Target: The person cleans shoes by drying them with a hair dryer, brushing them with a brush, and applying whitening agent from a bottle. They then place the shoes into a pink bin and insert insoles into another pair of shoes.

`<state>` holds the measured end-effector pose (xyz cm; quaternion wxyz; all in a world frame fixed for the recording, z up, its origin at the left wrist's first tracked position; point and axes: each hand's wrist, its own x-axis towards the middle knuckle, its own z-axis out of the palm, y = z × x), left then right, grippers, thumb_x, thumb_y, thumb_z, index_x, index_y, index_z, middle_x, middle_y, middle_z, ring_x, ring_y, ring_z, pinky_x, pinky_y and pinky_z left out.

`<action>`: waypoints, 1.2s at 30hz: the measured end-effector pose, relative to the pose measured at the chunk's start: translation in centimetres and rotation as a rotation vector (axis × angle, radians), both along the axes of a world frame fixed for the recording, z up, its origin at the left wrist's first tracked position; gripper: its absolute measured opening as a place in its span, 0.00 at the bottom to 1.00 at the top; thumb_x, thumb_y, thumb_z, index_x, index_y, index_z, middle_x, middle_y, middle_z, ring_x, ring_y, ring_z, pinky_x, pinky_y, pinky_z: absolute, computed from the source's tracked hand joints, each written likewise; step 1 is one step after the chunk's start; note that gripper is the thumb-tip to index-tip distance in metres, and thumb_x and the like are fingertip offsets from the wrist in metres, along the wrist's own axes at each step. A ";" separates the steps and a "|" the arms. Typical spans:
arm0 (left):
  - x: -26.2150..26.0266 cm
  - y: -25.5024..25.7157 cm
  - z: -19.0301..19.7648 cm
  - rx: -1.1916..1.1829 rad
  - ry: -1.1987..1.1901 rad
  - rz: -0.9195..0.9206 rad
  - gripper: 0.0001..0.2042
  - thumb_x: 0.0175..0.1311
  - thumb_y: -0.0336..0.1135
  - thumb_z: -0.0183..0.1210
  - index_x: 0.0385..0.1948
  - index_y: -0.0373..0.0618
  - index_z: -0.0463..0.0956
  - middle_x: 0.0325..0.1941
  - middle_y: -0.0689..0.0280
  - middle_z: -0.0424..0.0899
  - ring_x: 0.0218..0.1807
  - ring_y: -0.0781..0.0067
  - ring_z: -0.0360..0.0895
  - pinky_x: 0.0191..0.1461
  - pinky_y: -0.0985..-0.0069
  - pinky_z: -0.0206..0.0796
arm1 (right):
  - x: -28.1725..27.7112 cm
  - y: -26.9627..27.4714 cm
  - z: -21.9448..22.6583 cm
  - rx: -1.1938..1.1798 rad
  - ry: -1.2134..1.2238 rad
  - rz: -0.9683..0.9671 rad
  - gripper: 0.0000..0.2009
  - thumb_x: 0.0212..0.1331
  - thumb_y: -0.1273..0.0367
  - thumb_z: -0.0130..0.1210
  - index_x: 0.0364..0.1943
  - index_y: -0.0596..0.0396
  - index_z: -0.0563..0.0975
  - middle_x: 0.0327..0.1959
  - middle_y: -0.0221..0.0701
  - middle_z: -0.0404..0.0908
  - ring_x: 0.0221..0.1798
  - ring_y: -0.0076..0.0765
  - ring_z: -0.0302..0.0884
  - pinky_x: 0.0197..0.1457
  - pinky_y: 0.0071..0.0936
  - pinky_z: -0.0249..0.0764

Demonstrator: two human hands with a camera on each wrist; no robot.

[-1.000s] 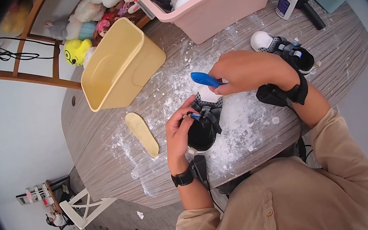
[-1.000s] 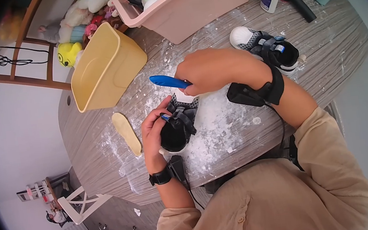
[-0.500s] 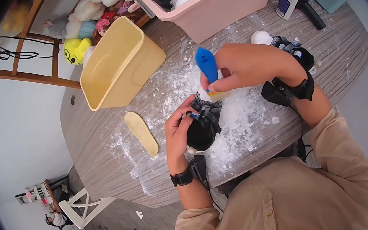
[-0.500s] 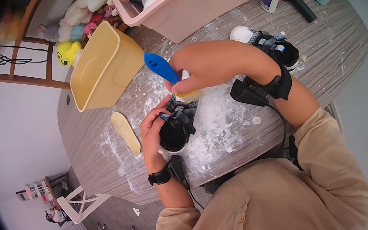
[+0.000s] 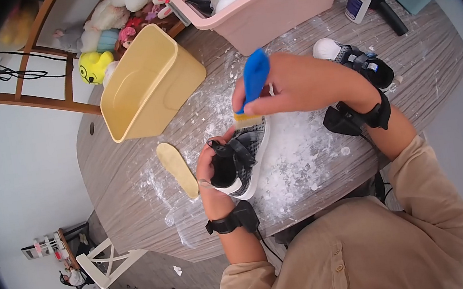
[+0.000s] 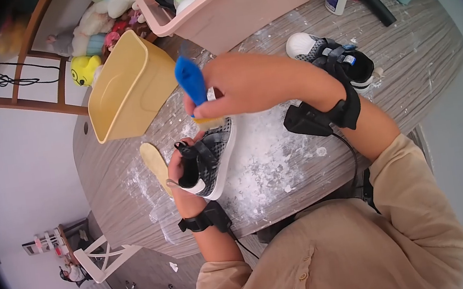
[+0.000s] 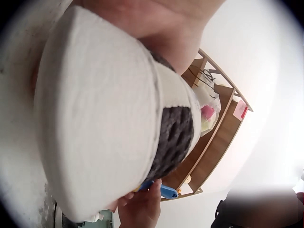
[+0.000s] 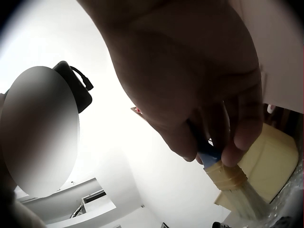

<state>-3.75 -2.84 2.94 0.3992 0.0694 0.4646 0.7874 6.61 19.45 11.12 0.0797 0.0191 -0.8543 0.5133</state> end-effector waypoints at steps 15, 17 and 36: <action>-0.9 -0.7 -0.5 0.055 -0.131 -0.010 0.09 0.67 0.32 0.49 0.36 0.34 0.72 0.48 0.45 0.79 0.50 0.58 0.78 0.55 0.69 0.73 | 0.2 0.8 -0.4 0.083 -0.032 -0.001 0.10 0.57 0.65 0.57 0.38 0.55 0.81 0.32 0.31 0.82 0.32 0.28 0.76 0.37 0.25 0.72; -1.2 -0.7 -0.8 0.083 -0.183 -0.010 0.10 0.67 0.33 0.49 0.37 0.34 0.72 0.50 0.44 0.78 0.50 0.57 0.79 0.55 0.68 0.73 | 0.9 1.4 0.9 0.149 -0.091 -0.069 0.10 0.57 0.64 0.56 0.37 0.55 0.82 0.30 0.34 0.82 0.32 0.34 0.78 0.39 0.27 0.72; -0.6 -0.3 -0.4 0.062 -0.089 0.016 0.07 0.65 0.31 0.48 0.33 0.37 0.72 0.48 0.47 0.79 0.48 0.61 0.78 0.52 0.71 0.72 | 0.3 0.7 0.5 0.015 -0.001 -0.064 0.11 0.57 0.63 0.56 0.37 0.56 0.81 0.31 0.35 0.82 0.32 0.33 0.77 0.39 0.27 0.72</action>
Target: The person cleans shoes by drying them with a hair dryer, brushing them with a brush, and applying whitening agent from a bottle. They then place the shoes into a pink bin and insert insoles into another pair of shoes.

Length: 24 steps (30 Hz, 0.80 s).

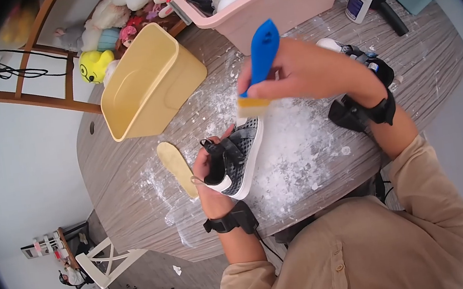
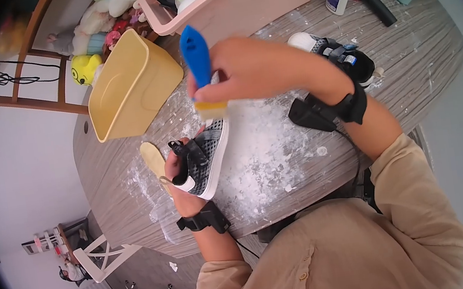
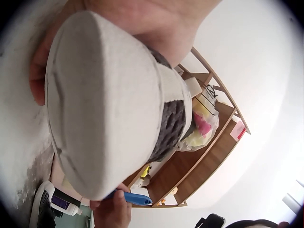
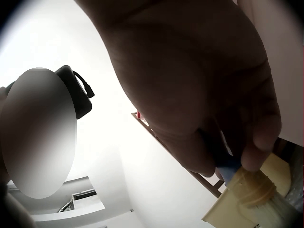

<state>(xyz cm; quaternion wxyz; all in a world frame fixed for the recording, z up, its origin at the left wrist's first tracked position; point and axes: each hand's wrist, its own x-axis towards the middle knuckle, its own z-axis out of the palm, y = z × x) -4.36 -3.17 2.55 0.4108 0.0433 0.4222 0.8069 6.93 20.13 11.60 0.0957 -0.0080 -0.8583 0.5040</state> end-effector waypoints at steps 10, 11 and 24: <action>-0.1 0.1 -0.5 -0.086 0.107 0.004 0.07 0.64 0.31 0.47 0.31 0.38 0.72 0.43 0.54 0.80 0.52 0.64 0.76 0.53 0.75 0.70 | 0.3 -0.1 0.5 0.062 -0.095 0.027 0.11 0.57 0.65 0.56 0.37 0.58 0.81 0.31 0.34 0.81 0.31 0.31 0.77 0.38 0.26 0.72; -0.3 0.0 -0.6 -0.075 0.065 -0.010 0.08 0.65 0.31 0.47 0.32 0.38 0.72 0.44 0.52 0.80 0.49 0.64 0.77 0.52 0.73 0.71 | 0.2 -0.5 0.4 0.014 -0.040 0.008 0.11 0.56 0.64 0.56 0.35 0.57 0.81 0.29 0.35 0.82 0.30 0.34 0.77 0.38 0.28 0.72; -2.2 -0.4 -2.2 0.061 -0.019 -0.136 0.09 0.56 0.35 0.51 0.28 0.37 0.73 0.56 0.42 0.74 0.58 0.54 0.73 0.62 0.66 0.65 | 0.4 -0.2 0.7 -0.055 0.019 0.035 0.11 0.56 0.65 0.57 0.37 0.57 0.81 0.28 0.32 0.81 0.30 0.27 0.75 0.35 0.23 0.71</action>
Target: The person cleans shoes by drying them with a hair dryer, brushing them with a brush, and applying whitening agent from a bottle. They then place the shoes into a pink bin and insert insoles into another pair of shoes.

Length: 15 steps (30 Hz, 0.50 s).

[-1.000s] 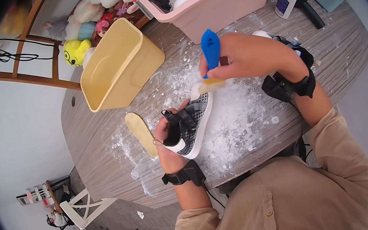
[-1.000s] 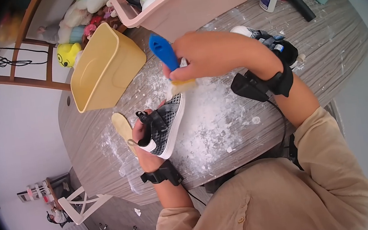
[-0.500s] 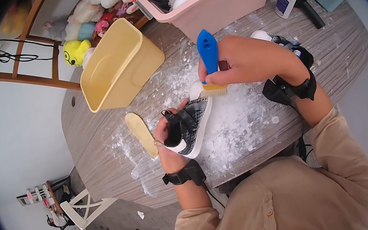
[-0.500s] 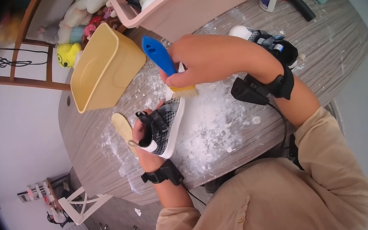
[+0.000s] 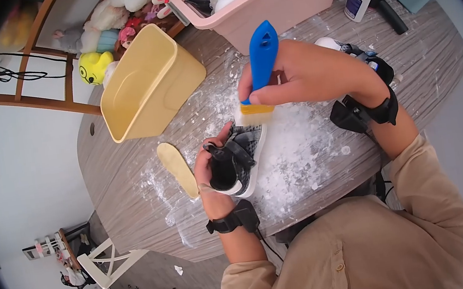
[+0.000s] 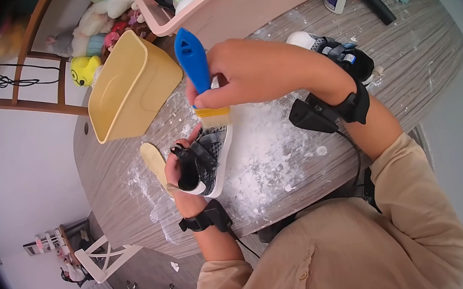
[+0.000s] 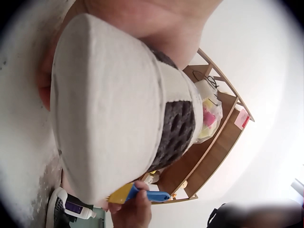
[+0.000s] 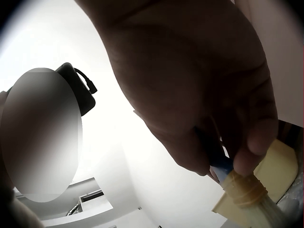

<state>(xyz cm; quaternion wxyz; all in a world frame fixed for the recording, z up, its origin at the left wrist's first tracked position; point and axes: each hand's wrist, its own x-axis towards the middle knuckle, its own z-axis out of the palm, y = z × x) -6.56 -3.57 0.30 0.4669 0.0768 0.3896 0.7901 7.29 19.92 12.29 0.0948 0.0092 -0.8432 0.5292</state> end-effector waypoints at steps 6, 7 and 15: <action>-0.9 -0.4 -0.5 -0.136 0.587 -0.078 0.08 0.52 0.26 0.51 0.30 0.35 0.78 0.60 0.46 0.73 0.63 0.57 0.69 0.68 0.66 0.55 | 0.0 1.4 -1.3 0.399 -0.259 -0.016 0.09 0.56 0.67 0.56 0.36 0.58 0.81 0.29 0.31 0.81 0.29 0.28 0.75 0.35 0.24 0.71; -0.7 -0.3 -0.4 -0.163 0.622 -0.065 0.08 0.51 0.24 0.52 0.31 0.35 0.79 0.60 0.47 0.73 0.64 0.57 0.69 0.68 0.66 0.54 | 0.1 1.6 -1.2 0.347 -0.201 -0.048 0.10 0.56 0.65 0.56 0.36 0.58 0.81 0.29 0.33 0.81 0.30 0.30 0.76 0.36 0.26 0.71; 0.8 0.3 0.8 -0.246 0.773 -0.028 0.15 0.50 0.20 0.55 0.42 0.38 0.76 0.64 0.51 0.69 0.67 0.58 0.64 0.69 0.65 0.53 | -0.2 2.7 -1.6 0.193 -0.035 -0.111 0.13 0.57 0.63 0.56 0.35 0.60 0.81 0.30 0.37 0.82 0.32 0.36 0.79 0.40 0.29 0.73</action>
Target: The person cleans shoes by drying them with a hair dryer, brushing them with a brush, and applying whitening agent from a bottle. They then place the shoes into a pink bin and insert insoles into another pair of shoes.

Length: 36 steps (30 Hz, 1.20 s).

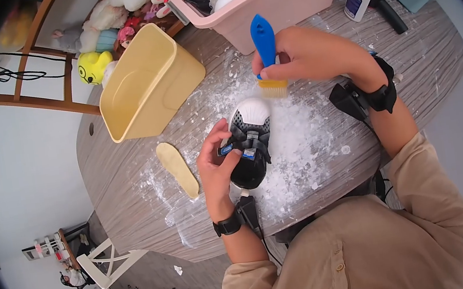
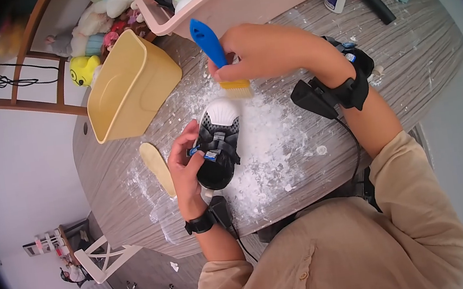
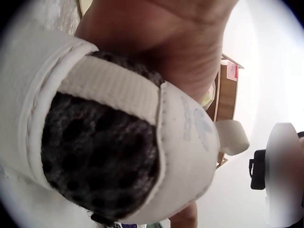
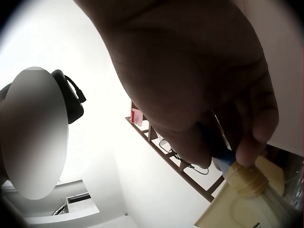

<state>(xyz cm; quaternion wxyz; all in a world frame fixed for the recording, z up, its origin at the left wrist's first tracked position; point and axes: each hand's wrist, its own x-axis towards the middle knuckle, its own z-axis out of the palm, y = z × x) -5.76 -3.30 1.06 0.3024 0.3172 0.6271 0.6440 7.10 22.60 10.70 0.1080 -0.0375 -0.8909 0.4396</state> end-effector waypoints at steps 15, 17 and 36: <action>-1.4 -2.1 1.0 -0.066 0.242 0.400 0.09 0.60 0.26 0.57 0.43 0.40 0.76 0.33 0.66 0.78 0.38 0.78 0.74 0.43 0.78 0.66 | -0.2 0.9 -0.4 -0.016 0.007 -0.011 0.12 0.57 0.65 0.56 0.37 0.60 0.80 0.31 0.33 0.81 0.31 0.27 0.76 0.37 0.24 0.72; 0.6 -1.7 4.2 -0.179 0.370 0.382 0.10 0.61 0.27 0.57 0.44 0.39 0.75 0.25 0.71 0.76 0.30 0.82 0.72 0.37 0.80 0.65 | -0.2 1.2 -1.0 -0.086 0.028 -0.033 0.12 0.58 0.64 0.56 0.38 0.60 0.80 0.30 0.32 0.81 0.28 0.26 0.76 0.35 0.24 0.72; 3.0 -2.0 6.0 -0.922 1.204 -0.060 0.26 0.46 0.26 0.64 0.52 0.54 0.73 0.60 0.55 0.70 0.65 0.52 0.64 0.71 0.45 0.41 | -1.7 1.0 -2.0 -0.332 0.082 -0.082 0.11 0.59 0.65 0.57 0.38 0.60 0.78 0.30 0.33 0.80 0.21 0.22 0.74 0.27 0.20 0.72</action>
